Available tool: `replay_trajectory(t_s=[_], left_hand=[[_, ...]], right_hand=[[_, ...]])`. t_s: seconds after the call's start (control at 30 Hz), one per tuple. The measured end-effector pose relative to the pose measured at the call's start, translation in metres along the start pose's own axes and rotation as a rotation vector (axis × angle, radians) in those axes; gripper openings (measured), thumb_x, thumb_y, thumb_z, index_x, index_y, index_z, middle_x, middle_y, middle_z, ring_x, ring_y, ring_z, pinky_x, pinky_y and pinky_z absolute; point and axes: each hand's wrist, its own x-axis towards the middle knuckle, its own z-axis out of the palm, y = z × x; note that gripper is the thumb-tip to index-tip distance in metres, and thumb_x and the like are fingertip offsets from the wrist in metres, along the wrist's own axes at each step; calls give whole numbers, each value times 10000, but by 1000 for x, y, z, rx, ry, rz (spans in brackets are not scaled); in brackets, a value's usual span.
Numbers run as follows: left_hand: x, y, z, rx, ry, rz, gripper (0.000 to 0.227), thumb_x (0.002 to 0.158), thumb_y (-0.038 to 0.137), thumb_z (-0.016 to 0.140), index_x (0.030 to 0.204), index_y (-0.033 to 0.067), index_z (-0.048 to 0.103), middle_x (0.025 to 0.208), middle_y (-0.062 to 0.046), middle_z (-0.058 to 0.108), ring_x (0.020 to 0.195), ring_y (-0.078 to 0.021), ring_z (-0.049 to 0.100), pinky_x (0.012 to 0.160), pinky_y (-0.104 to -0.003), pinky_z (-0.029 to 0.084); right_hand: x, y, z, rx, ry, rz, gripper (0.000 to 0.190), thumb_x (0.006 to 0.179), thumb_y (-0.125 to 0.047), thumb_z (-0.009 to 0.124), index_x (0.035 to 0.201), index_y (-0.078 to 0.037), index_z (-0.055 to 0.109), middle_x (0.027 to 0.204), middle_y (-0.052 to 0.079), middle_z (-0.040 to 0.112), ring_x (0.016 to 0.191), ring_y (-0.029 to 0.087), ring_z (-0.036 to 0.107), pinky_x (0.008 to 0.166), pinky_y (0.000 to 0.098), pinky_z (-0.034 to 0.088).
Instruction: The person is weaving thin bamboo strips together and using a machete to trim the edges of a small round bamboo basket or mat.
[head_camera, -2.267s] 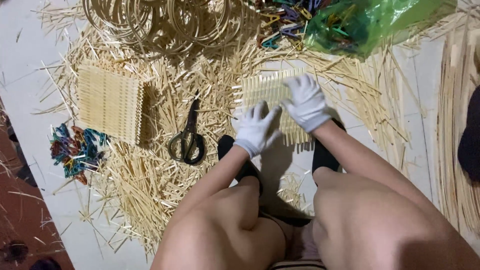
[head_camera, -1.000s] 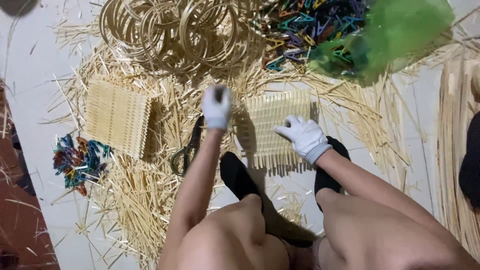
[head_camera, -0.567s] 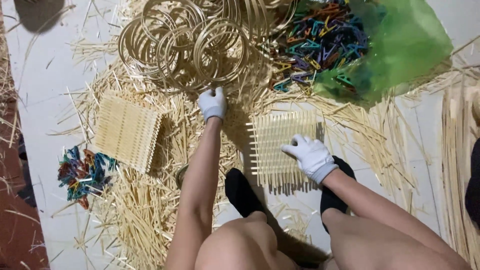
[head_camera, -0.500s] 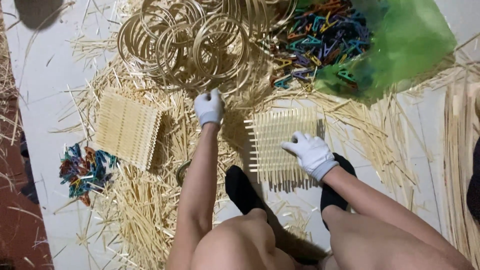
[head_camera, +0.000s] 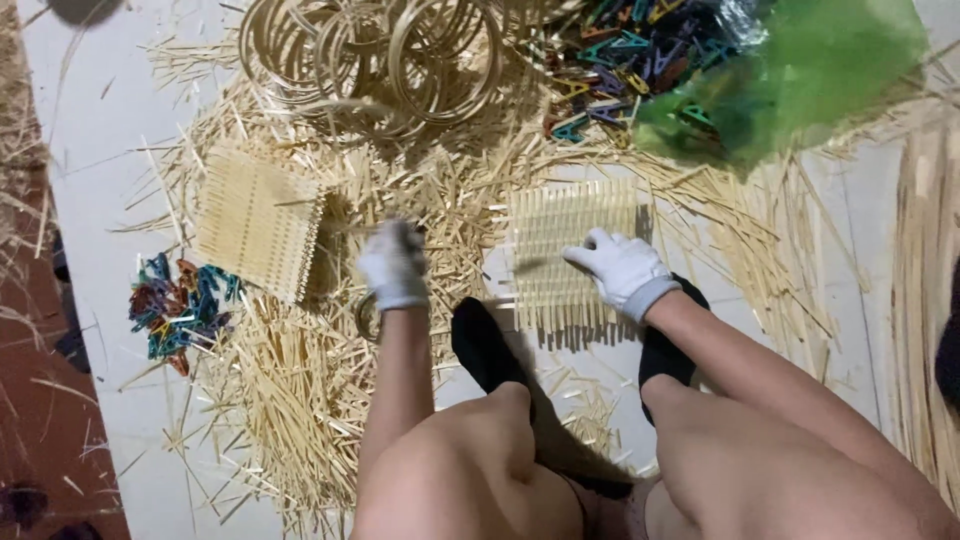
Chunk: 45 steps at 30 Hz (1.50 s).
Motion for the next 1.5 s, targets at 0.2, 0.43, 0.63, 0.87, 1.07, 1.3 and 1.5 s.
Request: replay_trajectory(t_s=[0.2, 0.43, 0.63, 0.87, 1.07, 1.3, 1.5], left_hand=[[-46, -88, 37, 244, -322, -191, 363, 907, 306, 738, 685, 34, 645, 569, -70, 619, 375, -118, 487, 354, -277, 339], [-60, -88, 37, 430, -507, -88, 340, 932, 286, 759, 821, -21, 662, 664, -79, 690, 477, -126, 574, 441, -273, 445], [-69, -53, 32, -60, -877, -128, 515, 906, 214, 759, 1328, -30, 593, 1222, -140, 696, 944, -164, 707, 783, -299, 611], [-76, -17, 55, 289, -838, 155, 711, 952, 239, 649, 1559, 74, 318, 1336, -138, 596, 742, -125, 605, 597, -289, 548], [-71, -58, 46, 595, -820, 341, 546, 1050, 89, 466, 1591, 134, 530, 864, -166, 661, 664, -90, 601, 616, -245, 547], [-76, -63, 51, 638, -868, 720, 528, 1079, 132, 583, 1549, 42, 361, 1259, -204, 637, 686, -141, 624, 679, -301, 570], [-92, -51, 60, 428, -983, 334, 604, 1020, 50, 502, 1613, 109, 407, 1350, -126, 679, 741, -139, 626, 681, -315, 591]], right_hand=[[-3, -16, -17, 521, 267, 53, 513, 912, -184, 659, 1409, -104, 558, 1134, 144, 680, 967, 342, 660, 861, 459, 532], [0, 13, 17, 1443, 274, 280, 268, 1064, -154, 484, 1272, 2, 545, 1008, 173, 689, 815, 230, 698, 756, 361, 594], [-18, 17, 3, 1797, 201, 305, 274, 1048, -167, 519, 1261, 4, 540, 982, 98, 682, 819, 186, 714, 741, 341, 606], [-27, 19, 19, 2053, -258, 371, 436, 1012, -158, 648, 1391, 50, 596, 816, 4, 672, 584, 57, 607, 612, 270, 581], [-29, 8, -4, 2049, -600, 23, 294, 1034, -187, 609, 1284, -43, 552, 908, 27, 694, 602, 79, 614, 490, 243, 496], [-36, 3, -8, 1768, -146, 411, 332, 974, -213, 584, 1213, 16, 613, 814, 18, 656, 483, 43, 477, 395, 206, 381], [-27, 21, 46, 1864, -620, 179, 285, 1092, -207, 671, 1115, 58, 569, 796, 24, 575, 520, 38, 448, 438, 211, 418]])
